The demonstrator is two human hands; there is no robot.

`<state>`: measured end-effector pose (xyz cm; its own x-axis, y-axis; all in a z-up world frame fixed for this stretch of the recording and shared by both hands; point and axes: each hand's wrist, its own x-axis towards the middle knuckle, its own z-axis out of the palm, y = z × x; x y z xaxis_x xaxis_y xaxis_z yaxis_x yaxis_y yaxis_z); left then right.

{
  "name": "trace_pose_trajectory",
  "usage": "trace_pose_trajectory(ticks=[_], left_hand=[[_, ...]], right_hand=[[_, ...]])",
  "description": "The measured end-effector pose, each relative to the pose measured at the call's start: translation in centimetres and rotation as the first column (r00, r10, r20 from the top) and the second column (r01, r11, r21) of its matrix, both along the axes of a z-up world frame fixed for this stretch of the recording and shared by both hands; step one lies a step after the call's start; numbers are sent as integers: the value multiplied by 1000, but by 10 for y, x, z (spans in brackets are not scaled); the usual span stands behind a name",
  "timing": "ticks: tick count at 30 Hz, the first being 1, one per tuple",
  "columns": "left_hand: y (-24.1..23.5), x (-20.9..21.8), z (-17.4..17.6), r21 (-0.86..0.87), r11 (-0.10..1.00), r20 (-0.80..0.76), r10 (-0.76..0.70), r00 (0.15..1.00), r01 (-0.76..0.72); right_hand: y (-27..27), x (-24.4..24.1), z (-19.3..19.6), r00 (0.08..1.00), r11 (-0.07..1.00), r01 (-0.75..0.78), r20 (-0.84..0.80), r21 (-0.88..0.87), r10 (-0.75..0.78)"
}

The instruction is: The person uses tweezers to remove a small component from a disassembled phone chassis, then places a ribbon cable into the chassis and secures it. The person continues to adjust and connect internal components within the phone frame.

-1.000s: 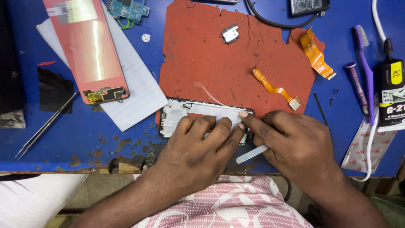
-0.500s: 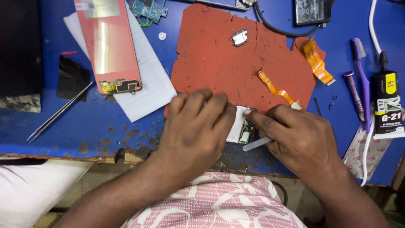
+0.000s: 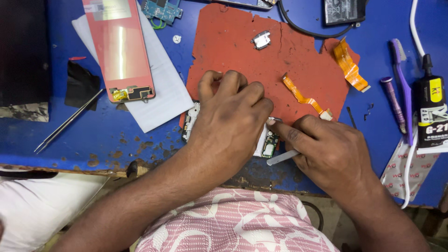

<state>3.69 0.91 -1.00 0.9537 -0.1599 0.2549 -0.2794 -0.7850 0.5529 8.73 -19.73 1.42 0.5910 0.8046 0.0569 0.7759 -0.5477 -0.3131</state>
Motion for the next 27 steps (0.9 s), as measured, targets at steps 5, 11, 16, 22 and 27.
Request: trace_pose_trajectory(ticks=[5, 11, 16, 22, 27], left_hand=[[2, -2, 4, -5, 1000, -31, -27, 999, 27], [5, -16, 8, 25, 999, 3, -33, 999, 33], [6, -18, 4, 61, 995, 76, -85, 993, 81], [8, -15, 0, 23, 1000, 37, -16, 999, 15], [15, -15, 2, 157, 987, 41, -35, 999, 28]], right_hand=[[1, 0, 1, 1000, 1000, 7, 1, 7, -7], [-3, 3, -2, 999, 999, -9, -45, 32, 11], [-2, 3, 0, 998, 999, -9, -67, 40, 12], [-2, 4, -1, 999, 998, -16, -48, 54, 18], [-2, 4, 1, 998, 999, -18, -64, 45, 21]])
